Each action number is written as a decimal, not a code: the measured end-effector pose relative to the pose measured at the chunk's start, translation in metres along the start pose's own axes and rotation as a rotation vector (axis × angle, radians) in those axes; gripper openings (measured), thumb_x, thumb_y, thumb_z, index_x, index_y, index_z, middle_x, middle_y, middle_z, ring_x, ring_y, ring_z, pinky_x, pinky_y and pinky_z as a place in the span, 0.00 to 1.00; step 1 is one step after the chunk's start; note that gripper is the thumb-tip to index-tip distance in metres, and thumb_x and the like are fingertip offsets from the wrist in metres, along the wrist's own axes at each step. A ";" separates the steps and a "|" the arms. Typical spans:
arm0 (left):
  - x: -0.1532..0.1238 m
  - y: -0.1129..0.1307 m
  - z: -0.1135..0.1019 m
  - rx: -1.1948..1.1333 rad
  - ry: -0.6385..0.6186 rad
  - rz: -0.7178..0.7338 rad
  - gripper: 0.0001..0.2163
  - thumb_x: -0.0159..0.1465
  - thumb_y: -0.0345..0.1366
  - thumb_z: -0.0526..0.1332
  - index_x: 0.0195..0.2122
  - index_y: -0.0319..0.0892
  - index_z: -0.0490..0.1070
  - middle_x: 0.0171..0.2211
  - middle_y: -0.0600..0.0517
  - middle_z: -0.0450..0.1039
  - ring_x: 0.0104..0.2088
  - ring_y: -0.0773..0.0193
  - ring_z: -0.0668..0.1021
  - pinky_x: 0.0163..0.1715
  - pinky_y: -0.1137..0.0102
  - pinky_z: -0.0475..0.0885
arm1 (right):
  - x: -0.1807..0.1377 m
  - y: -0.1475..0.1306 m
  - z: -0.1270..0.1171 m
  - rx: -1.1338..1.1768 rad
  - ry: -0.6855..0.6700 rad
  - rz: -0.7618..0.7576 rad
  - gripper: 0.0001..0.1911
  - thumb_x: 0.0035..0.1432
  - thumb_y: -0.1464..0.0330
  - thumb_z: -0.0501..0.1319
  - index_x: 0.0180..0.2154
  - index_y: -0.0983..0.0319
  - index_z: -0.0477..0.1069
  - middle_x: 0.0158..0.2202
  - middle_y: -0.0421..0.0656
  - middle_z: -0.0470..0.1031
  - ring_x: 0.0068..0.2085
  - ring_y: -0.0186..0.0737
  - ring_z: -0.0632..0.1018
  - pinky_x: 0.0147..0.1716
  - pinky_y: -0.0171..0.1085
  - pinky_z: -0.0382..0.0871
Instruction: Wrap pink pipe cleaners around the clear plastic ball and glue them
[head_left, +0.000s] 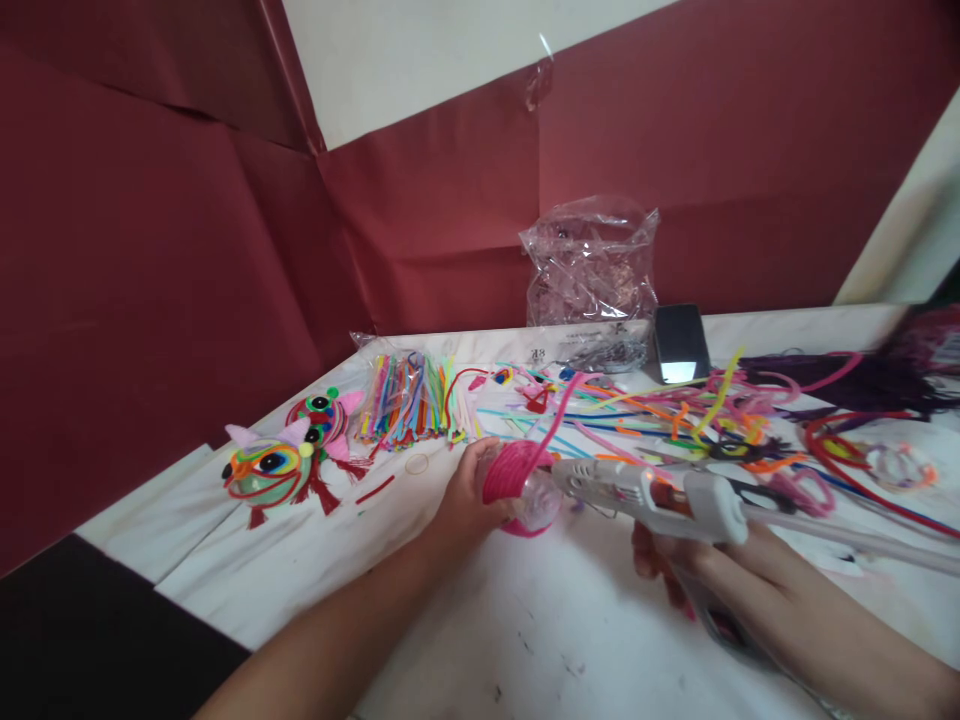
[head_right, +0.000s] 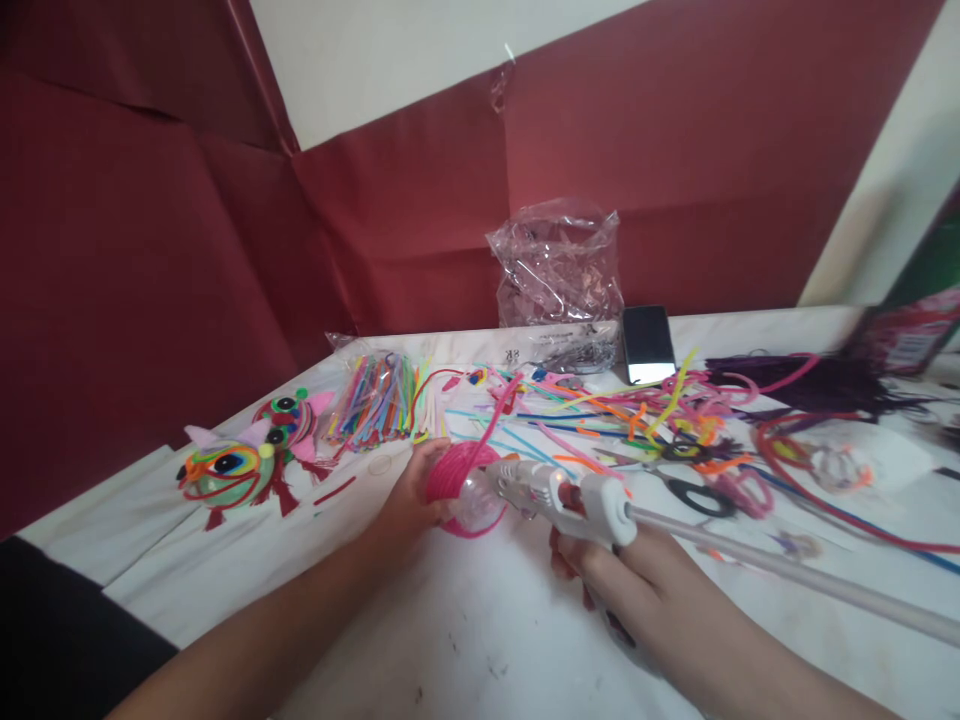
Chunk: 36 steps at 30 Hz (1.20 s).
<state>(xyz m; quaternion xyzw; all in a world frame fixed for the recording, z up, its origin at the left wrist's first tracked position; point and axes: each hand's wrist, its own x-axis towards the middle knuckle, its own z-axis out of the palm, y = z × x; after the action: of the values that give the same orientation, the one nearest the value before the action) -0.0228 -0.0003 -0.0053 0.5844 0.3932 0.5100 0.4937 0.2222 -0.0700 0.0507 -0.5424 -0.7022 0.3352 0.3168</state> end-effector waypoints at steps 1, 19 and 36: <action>0.000 0.001 0.000 -0.010 0.010 -0.010 0.35 0.41 0.40 0.72 0.50 0.43 0.61 0.49 0.45 0.67 0.49 0.51 0.71 0.45 0.63 0.67 | 0.000 -0.001 0.000 -0.007 0.008 0.002 0.20 0.51 0.53 0.49 0.21 0.58 0.70 0.22 0.44 0.73 0.26 0.44 0.74 0.26 0.39 0.69; -0.002 0.006 0.003 -0.021 0.044 -0.016 0.34 0.40 0.40 0.73 0.48 0.44 0.63 0.48 0.46 0.68 0.51 0.49 0.69 0.46 0.64 0.66 | -0.006 0.000 0.007 0.127 0.082 -0.002 0.18 0.55 0.57 0.48 0.22 0.59 0.69 0.22 0.41 0.71 0.24 0.40 0.72 0.25 0.37 0.65; -0.003 0.009 0.003 -0.021 0.036 -0.018 0.33 0.40 0.40 0.73 0.48 0.44 0.63 0.48 0.47 0.68 0.50 0.49 0.70 0.47 0.63 0.66 | -0.003 0.004 0.000 0.105 -0.012 -0.027 0.18 0.55 0.57 0.51 0.24 0.59 0.72 0.22 0.43 0.74 0.26 0.43 0.74 0.26 0.37 0.68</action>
<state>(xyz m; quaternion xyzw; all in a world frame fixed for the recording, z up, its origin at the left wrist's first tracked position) -0.0203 -0.0055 0.0025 0.5664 0.4018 0.5201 0.4973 0.2252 -0.0719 0.0469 -0.5134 -0.6927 0.3706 0.3452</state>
